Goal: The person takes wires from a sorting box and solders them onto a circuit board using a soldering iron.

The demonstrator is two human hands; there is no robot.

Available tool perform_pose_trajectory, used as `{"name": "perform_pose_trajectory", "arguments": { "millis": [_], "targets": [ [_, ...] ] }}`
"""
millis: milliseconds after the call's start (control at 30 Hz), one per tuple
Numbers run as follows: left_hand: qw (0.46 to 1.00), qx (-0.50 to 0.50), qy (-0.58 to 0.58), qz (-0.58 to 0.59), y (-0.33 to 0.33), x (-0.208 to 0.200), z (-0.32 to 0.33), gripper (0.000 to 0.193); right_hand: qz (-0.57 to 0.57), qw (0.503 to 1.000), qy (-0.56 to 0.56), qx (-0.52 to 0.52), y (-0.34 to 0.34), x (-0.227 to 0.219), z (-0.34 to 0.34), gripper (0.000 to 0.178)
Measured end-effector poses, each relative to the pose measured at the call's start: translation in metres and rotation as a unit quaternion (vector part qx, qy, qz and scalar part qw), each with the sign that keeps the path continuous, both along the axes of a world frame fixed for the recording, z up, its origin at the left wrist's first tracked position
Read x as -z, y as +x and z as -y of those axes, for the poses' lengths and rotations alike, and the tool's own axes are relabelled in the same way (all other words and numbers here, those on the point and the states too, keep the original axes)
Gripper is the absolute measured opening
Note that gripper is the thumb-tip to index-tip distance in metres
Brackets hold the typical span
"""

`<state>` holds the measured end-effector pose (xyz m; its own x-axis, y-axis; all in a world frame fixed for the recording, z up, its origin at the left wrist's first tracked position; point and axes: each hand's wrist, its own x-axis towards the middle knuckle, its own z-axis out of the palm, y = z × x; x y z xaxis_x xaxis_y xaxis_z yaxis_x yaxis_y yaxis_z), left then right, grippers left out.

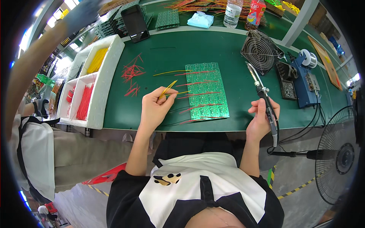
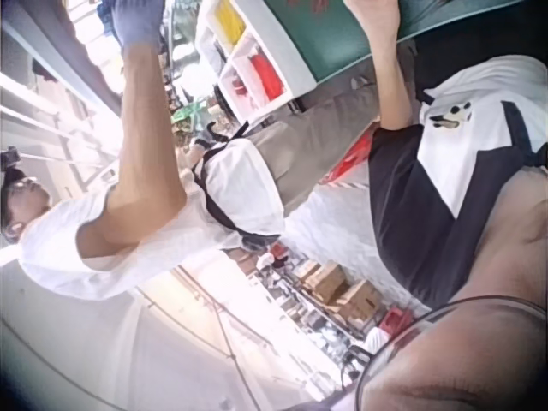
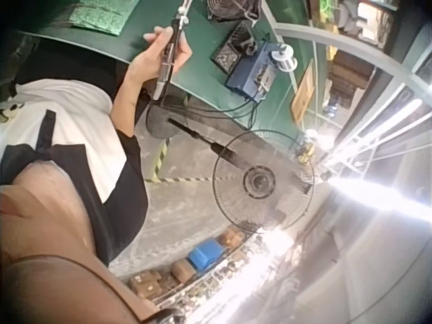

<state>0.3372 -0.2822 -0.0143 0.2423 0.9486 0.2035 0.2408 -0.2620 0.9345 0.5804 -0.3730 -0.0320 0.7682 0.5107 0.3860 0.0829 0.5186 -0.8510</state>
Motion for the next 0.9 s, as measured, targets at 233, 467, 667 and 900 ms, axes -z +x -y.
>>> {"name": "perform_pose_trajectory", "arguments": {
  "millis": [233, 467, 667, 900],
  "targets": [
    [0.995, -0.029, 0.063, -0.067, 0.001, -0.008, -0.013, 0.009, 0.027, 0.997, -0.060, -0.051, -0.012, -0.003, 0.003, 0.017],
    [0.985, -0.012, 0.120, -0.121, 0.013, 0.003, -0.042, 0.010, -0.014, 0.979, -0.109, -0.173, -0.031, -0.013, -0.019, 0.015],
    [0.981, -0.010, 0.154, -0.120, 0.017, 0.014, -0.045, 0.011, -0.017, 0.976, -0.130, -0.175, -0.039, -0.007, -0.025, 0.017],
    [0.980, -0.012, 0.150, -0.129, 0.015, 0.014, -0.045, 0.012, -0.012, 0.970, -0.147, -0.192, -0.044, -0.007, -0.024, 0.018]
  ]
}}
